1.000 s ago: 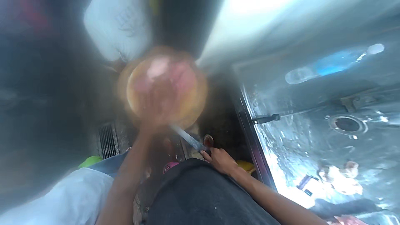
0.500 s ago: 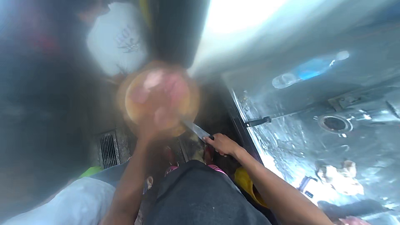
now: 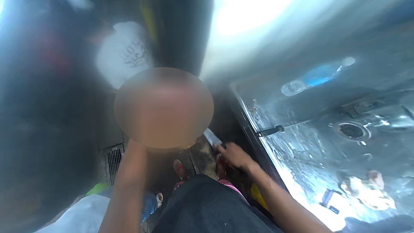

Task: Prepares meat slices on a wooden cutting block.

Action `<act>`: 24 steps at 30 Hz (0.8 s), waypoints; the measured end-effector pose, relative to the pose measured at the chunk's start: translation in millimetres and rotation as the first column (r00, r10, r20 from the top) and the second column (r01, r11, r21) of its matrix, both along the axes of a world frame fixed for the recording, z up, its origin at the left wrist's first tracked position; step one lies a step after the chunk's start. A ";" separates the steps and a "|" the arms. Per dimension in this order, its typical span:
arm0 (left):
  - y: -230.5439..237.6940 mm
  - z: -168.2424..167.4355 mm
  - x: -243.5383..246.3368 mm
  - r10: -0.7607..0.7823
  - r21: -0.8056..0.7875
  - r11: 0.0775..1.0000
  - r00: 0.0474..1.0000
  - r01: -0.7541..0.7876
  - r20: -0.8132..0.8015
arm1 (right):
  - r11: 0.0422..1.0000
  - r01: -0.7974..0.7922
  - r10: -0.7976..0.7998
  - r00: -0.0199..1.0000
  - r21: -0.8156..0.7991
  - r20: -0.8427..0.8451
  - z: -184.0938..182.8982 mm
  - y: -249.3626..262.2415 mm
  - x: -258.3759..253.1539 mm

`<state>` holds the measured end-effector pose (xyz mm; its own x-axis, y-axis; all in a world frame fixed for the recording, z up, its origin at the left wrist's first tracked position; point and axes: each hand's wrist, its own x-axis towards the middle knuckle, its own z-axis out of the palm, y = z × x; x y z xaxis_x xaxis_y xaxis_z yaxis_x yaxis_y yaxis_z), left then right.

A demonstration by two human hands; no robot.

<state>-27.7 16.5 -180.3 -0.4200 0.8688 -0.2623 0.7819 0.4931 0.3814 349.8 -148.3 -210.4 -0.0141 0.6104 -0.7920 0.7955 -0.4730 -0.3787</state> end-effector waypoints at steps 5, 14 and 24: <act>22.4 -81.8 -52.5 -0.237 -0.016 0.972 0.968 0.236 -0.084 | 0.994 -0.043 0.032 0.994 -0.101 -0.107 -52.0 -78.1 -2.2; -71.8 -23.7 58.2 -0.384 0.006 0.922 0.914 0.388 -0.128 | 0.997 0.072 -0.074 0.981 -0.020 -0.177 -52.8 -56.8 -2.8; -115.8 -2.0 42.9 -0.292 0.274 0.930 0.945 0.245 0.146 | 0.994 -0.111 0.111 0.993 0.014 -0.044 -6.0 23.5 -62.3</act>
